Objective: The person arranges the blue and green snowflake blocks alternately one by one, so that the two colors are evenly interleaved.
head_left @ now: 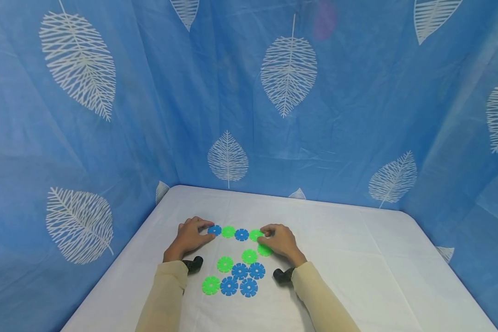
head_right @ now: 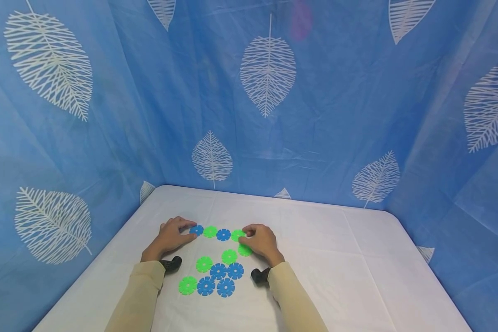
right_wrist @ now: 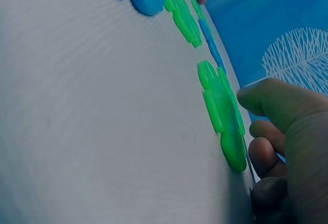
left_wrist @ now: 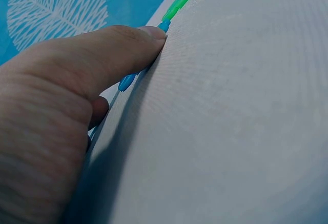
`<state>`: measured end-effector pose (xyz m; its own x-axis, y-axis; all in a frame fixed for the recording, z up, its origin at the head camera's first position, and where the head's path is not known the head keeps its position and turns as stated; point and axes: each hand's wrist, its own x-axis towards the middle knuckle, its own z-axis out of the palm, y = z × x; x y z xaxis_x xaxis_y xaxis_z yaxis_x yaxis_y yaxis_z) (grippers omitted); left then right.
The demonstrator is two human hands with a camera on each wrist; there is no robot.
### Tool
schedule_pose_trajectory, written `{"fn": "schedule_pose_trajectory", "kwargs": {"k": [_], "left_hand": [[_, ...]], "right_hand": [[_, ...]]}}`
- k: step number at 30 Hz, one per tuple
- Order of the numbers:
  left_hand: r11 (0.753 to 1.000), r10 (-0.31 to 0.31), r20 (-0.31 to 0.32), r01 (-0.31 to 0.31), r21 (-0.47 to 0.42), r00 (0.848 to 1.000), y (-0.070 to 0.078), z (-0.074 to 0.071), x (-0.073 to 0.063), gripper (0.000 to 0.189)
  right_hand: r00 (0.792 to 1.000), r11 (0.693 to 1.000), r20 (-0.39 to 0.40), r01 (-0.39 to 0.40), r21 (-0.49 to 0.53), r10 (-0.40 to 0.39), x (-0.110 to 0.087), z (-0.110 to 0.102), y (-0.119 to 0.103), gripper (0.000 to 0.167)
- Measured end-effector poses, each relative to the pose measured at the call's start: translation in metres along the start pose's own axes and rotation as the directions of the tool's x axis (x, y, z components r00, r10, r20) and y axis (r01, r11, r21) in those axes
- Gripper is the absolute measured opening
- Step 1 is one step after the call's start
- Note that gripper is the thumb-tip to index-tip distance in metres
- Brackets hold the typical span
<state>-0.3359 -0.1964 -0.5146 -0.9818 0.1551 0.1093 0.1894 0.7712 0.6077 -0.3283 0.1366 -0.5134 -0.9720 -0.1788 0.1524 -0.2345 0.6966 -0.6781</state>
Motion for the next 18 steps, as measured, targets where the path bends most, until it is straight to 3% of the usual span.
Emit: {"fn": "schedule_pose_trajectory", "kwargs": {"k": [18], "left_hand": [[1.0, 0.002, 0.013, -0.003, 0.026, 1.0, -0.0023, -0.0001, 0.0016, 0.044]], "right_hand": [[0.999, 0.996, -0.018, 0.049, 0.075, -0.048, -0.01, -0.0098, -0.0064, 0.021]]}}
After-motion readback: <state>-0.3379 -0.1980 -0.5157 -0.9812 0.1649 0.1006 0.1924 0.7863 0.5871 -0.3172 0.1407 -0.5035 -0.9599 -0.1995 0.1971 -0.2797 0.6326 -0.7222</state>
